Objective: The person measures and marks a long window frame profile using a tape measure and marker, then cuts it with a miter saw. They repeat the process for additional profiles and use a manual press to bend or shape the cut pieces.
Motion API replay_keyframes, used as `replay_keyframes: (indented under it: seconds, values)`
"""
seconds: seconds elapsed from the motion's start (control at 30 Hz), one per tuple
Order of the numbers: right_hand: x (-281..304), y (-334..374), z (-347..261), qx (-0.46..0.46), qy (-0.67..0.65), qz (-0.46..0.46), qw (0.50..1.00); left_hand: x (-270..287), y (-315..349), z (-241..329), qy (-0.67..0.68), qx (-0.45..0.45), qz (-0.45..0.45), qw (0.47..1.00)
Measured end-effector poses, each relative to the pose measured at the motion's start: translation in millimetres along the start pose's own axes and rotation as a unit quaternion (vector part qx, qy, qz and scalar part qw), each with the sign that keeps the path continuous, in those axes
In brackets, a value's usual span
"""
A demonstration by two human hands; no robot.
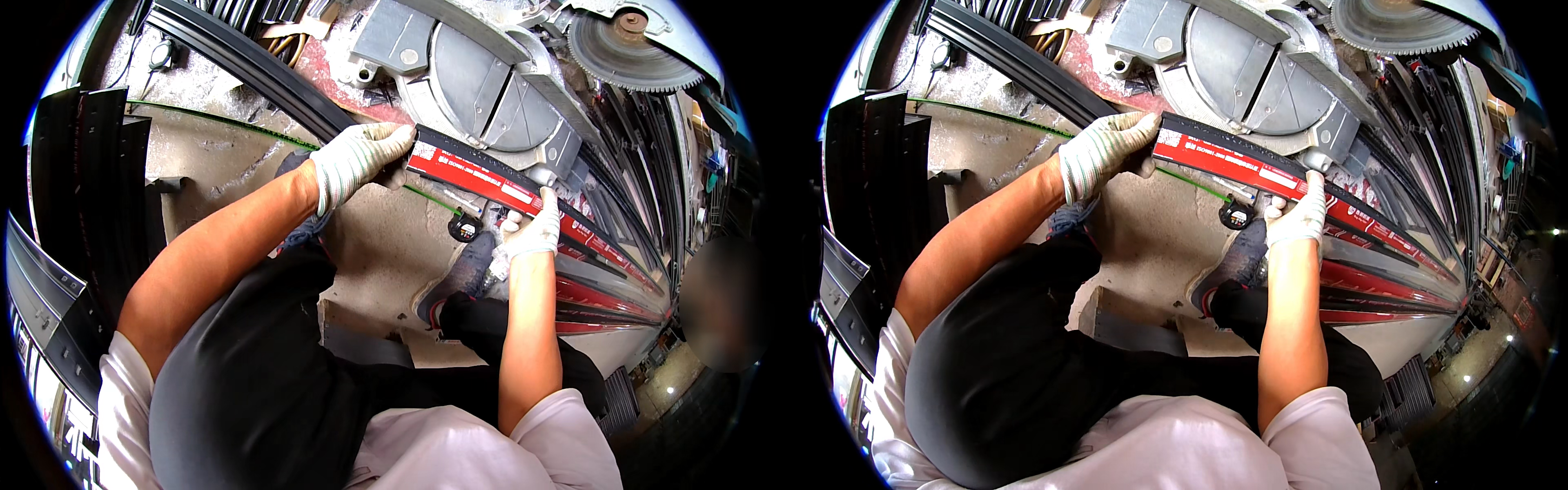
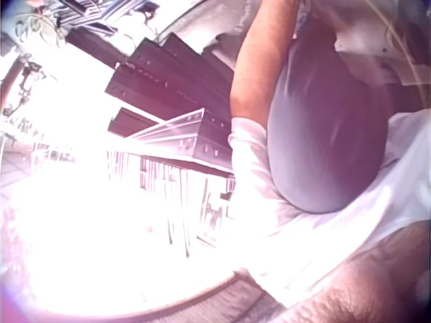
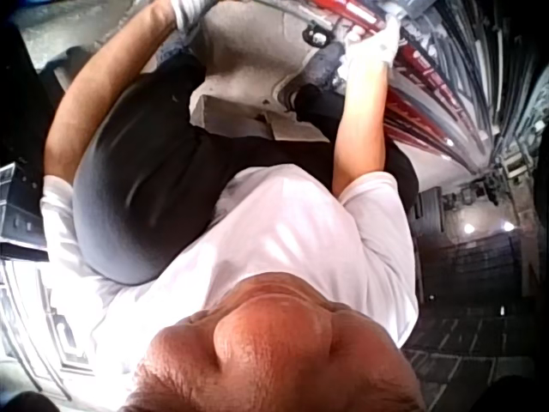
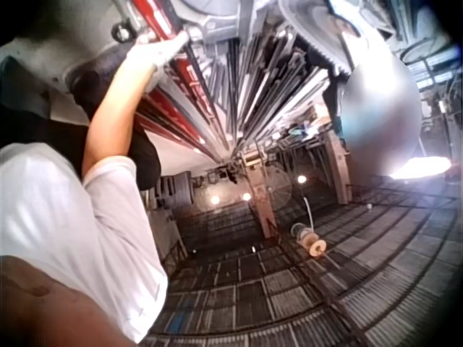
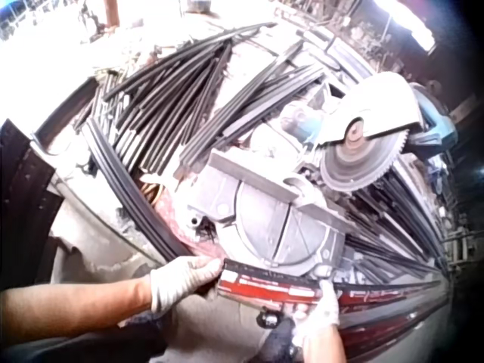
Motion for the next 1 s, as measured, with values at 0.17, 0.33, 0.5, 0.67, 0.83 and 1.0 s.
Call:
replay_keyframes:
  seconds: [0.17,0.33,0.5,0.67,0.83,1.0]
  values:
    - [0,-1,3,-0.009,-0.012,0.007,1.0,2,1,0,-0.027,-0.005,0.011,1.0]
    - [4,-5,4,-0.011,-0.003,-0.023,1.0,-1,2,2,-0.027,-0.005,0.02,0.999]
    - [4,-9,5,-0.009,-0.006,-0.031,0.999,0,2,1,-0.037,-0.019,0.023,0.999]
    - [2,-5,5,-0.022,-0.003,-0.016,1.0,-1,3,2,-0.037,-0.025,0.027,0.999]
    - [3,-8,5,-0.012,-0.005,-0.023,1.0,-3,3,3,-0.046,-0.034,0.046,0.997]
    - [4,-9,5,-0.02,-0.009,-0.02,1.0,-3,3,1,-0.058,-0.051,0.053,0.996]
Point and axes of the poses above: each hand's wrist, its own y-axis away from the middle knuckle, its own x-axis out of the back of the hand, z = x × y, the point moved 4 cm from there along -y, towards the middle knuckle, and after that the axes turned 11 degrees about z, right-handed, at the moved point
